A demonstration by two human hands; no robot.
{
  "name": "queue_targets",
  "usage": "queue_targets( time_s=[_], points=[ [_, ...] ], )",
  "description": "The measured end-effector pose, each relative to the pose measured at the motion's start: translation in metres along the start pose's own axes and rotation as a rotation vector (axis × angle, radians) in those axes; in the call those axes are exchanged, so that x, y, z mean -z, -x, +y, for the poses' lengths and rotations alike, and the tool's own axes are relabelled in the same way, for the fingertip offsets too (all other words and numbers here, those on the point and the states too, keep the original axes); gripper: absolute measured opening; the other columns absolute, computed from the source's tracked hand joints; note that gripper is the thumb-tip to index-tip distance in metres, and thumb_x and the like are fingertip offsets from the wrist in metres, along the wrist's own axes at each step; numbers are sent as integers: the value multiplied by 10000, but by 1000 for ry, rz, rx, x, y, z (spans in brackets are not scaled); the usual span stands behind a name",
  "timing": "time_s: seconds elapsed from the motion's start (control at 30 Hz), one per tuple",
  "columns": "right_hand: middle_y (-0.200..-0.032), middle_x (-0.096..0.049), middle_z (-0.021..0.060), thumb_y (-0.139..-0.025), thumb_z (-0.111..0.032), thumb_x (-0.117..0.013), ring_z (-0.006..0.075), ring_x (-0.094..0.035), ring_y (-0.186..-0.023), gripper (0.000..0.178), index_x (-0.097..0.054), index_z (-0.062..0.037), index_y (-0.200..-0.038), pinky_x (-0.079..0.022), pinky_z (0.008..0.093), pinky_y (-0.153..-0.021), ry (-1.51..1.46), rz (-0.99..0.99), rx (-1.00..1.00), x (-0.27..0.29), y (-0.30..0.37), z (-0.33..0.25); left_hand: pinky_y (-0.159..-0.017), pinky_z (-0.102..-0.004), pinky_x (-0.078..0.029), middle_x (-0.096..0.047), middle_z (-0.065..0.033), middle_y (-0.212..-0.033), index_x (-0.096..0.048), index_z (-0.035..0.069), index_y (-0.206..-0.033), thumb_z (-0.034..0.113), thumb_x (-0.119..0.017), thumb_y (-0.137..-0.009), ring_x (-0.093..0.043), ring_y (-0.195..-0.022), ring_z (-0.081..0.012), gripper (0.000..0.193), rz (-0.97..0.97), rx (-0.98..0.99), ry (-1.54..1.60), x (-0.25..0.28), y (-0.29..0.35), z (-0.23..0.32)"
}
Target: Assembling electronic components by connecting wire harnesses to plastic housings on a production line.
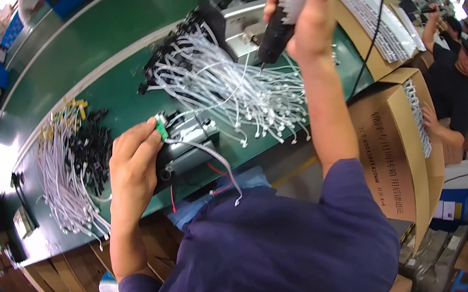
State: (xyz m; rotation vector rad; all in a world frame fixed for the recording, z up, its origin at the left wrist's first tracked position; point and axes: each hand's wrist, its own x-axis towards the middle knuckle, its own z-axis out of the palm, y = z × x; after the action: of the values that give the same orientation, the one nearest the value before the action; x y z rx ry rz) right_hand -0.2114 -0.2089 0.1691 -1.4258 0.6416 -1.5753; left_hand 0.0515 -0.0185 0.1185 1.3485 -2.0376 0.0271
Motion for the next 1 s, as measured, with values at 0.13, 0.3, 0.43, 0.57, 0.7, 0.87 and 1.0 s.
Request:
queue_targets(
  time_s=[0.13, 0.3, 0.43, 0.57, 0.7, 0.87, 1.0],
  points=[
    [-1018, -653, 167, -911, -602, -497, 237, -703, -816, 638, -498, -23, -1179, -586, 391, -659, -601, -473, -26, -58, 14, -43, -843, -386, -450, -624, -113, -1091, -615, 12, -943, 0, -610, -729, -602, -1007, -273, 215, 31, -22, -6, -1, 4, -2],
    [-760, -649, 119, -913, -705, -297, 174, -618, -482, 745, -555, -22, -1059, -506, 273, -421, -399, -260, -94, -150, 44, -58, -866, -386, -442, -616, -113, -1128, -619, 18, -971, 0, -610, -710, -586, -1020, -271, 262, 11, -14, 13, -2, 6, -1],
    [-732, -625, 90, -864, -767, -289, 147, -594, -516, 808, -562, -26, -1036, -494, 256, -475, -210, -314, -105, -178, 47, -61, -871, -388, -437, -608, -116, -1131, -613, 18, -985, -18, -607, -686, -579, -1041, -273, 301, -3, -21, 25, -1, 8, -1],
    [-710, -606, 68, -828, -813, -284, 127, -576, -542, 855, -567, -29, -1019, -485, 244, -516, -66, -365, -112, -190, 52, -66, -871, -388, -434, -600, -112, -1132, -608, 20, -990, -23, -602, -676, -574, -1045, -272, 317, -7, -10, 4, 0, 11, -2],
    [-709, -598, 54, -771, -861, -276, 118, -573, -588, 917, -566, -30, -1028, -474, 239, -557, -18, -376, -159, -187, 54, -62, -863, -390, -432, -596, -107, -1124, -604, 25, -988, -24, -603, -667, -571, -1039, -270, 324, 3, -16, 3, 0, 11, -4],
    [-708, -599, 56, -766, -864, -274, 124, -575, -586, 927, -568, -28, -1036, -477, 242, -548, -59, -353, -147, -189, 52, -58, -852, -389, -430, -598, -106, -1115, -603, 26, -993, -22, -606, -668, -572, -1034, -268, 328, 2, -12, 14, 0, 10, -2],
    [-673, -593, 62, -754, -875, -277, 129, -571, -555, 958, -565, -9, -1044, -478, 242, -527, -93, -272, -263, -189, 57, -54, -838, -386, -429, -597, -108, -1111, -601, 29, -974, -1, -604, -686, -572, -1012, -264, 290, 15, -9, 16, -3, 10, -2]
  ],
)
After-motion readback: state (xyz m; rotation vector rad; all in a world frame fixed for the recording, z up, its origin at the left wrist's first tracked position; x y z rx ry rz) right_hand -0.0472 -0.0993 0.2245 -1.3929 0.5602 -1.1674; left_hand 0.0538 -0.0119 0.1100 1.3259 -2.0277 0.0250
